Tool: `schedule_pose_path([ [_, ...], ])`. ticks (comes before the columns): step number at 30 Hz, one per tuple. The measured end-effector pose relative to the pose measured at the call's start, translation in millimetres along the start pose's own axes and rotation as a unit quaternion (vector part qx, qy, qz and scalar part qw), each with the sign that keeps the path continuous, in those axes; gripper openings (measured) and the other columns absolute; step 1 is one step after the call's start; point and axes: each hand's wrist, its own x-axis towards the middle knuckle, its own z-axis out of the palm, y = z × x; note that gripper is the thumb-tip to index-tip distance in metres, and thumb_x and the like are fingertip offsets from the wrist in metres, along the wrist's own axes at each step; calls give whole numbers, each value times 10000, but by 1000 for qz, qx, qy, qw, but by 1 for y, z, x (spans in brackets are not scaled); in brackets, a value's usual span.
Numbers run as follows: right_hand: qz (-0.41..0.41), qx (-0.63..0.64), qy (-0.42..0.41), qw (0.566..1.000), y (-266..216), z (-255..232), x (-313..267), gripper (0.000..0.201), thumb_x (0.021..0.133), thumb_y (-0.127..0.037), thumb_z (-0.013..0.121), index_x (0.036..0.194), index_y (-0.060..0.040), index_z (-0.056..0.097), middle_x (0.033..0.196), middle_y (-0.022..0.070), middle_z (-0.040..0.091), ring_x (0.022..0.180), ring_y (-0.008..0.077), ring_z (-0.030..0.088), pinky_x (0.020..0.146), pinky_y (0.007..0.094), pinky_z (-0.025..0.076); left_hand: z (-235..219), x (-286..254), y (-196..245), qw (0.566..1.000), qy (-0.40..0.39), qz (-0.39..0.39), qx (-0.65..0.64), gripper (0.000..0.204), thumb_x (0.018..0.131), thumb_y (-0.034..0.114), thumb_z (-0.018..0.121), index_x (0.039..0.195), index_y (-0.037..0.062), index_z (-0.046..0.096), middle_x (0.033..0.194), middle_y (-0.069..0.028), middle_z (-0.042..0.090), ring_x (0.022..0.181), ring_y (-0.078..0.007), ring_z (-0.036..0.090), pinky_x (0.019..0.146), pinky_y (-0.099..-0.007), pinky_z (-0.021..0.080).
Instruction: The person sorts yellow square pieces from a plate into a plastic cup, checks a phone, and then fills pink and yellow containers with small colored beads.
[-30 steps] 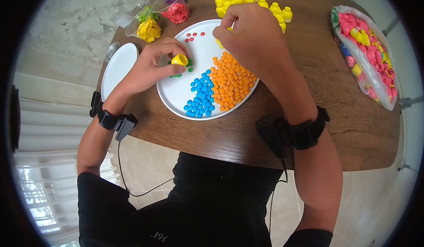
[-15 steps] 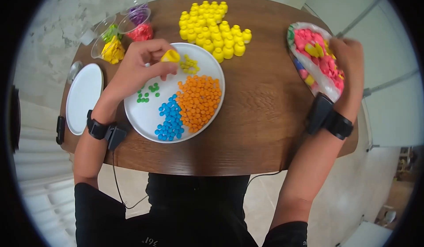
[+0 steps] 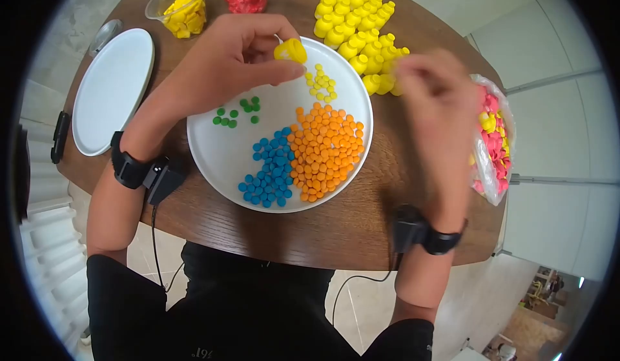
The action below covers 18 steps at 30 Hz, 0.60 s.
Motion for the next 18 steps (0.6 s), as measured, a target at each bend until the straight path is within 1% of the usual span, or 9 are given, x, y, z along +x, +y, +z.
schedule_pose_path([
  [2, -127, -20, -90, 988, -7, 37, -6, 104, 884, -57, 729, 965, 2, 756, 903, 118, 700, 847, 257, 665, 769, 364, 522, 0, 0, -1, 999, 19, 27, 6, 144, 956, 103, 770, 1023, 27, 667, 750, 53, 644, 662, 11, 541, 567, -183, 399],
  [3, -130, -33, -133, 982, -12, 47, -11, 96, 866, -53, 739, 946, -8, 768, 925, 123, 701, 885, 313, 646, 787, 398, 525, -1, -1, 1, 999, 25, 35, 30, 151, 948, 107, 774, 1025, 32, 668, 729, 45, 632, 645, 0, 545, 559, -194, 393],
  [5, -147, -33, -152, 977, -14, 58, -15, 107, 855, -45, 749, 954, -17, 775, 940, 98, 698, 904, 303, 629, 777, 391, 521, -4, -2, 1, 998, 37, 35, 47, 159, 939, 112, 778, 1026, 37, 669, 708, 38, 619, 628, -12, 549, 552, -205, 387],
  [7, -160, -46, -166, 972, -18, 59, -16, 107, 848, -42, 755, 949, -16, 776, 944, 91, 693, 889, 294, 622, 770, 387, 518, -6, 0, -2, 978, 70, 106, 167, 215, 887, 149, 812, 1028, 53, 680, 655, -5, 584, 571, -77, 553, 535, -256, 388],
  [8, -170, -59, -169, 969, -20, 61, -17, 107, 842, -39, 760, 945, -15, 776, 948, 84, 688, 875, 286, 614, 763, 382, 514, -12, 2, 8, 979, 75, 97, 164, 215, 887, 149, 812, 1028, 53, 680, 655, -5, 584, 571, -77, 553, 535, -256, 388],
  [10, -179, -52, -180, 966, -19, 65, -18, 109, 835, -38, 764, 940, -14, 778, 943, 79, 683, 869, 280, 609, 758, 378, 511, -26, 10, 30, 971, -45, -17, 234, 368, 850, 264, 855, 1069, 36, 668, 927, -159, 720, 861, -312, 698, 759, -359, 558],
  [11, -186, -50, -181, 964, -18, 66, -18, 111, 828, -37, 769, 935, -14, 780, 938, 75, 677, 863, 275, 603, 754, 375, 509, -22, 8, 22, 972, -43, -21, 231, 368, 850, 264, 855, 1069, 36, 668, 927, -159, 720, 861, -312, 698, 759, -359, 558],
  [13, -182, -60, -201, 961, -17, 60, -17, 115, 819, -34, 773, 932, -14, 782, 935, 72, 676, 870, 272, 605, 754, 373, 508, -9, 6, 3, 961, 78, 137, 229, 266, 889, 262, 781, 910, 18, 677, 714, -166, 673, 674, -340, 655, 636, -398, 496],
  [18, -164, -59, -231, 957, -23, 52, -20, 138, 799, -23, 780, 937, -15, 786, 926, 69, 673, 882, 271, 605, 763, 364, 506, -16, -4, 15, 952, 63, 160, 252, 301, 873, 272, 793, 918, -1, 675, 773, -203, 692, 714, -343, 680, 666, -405, 520],
])
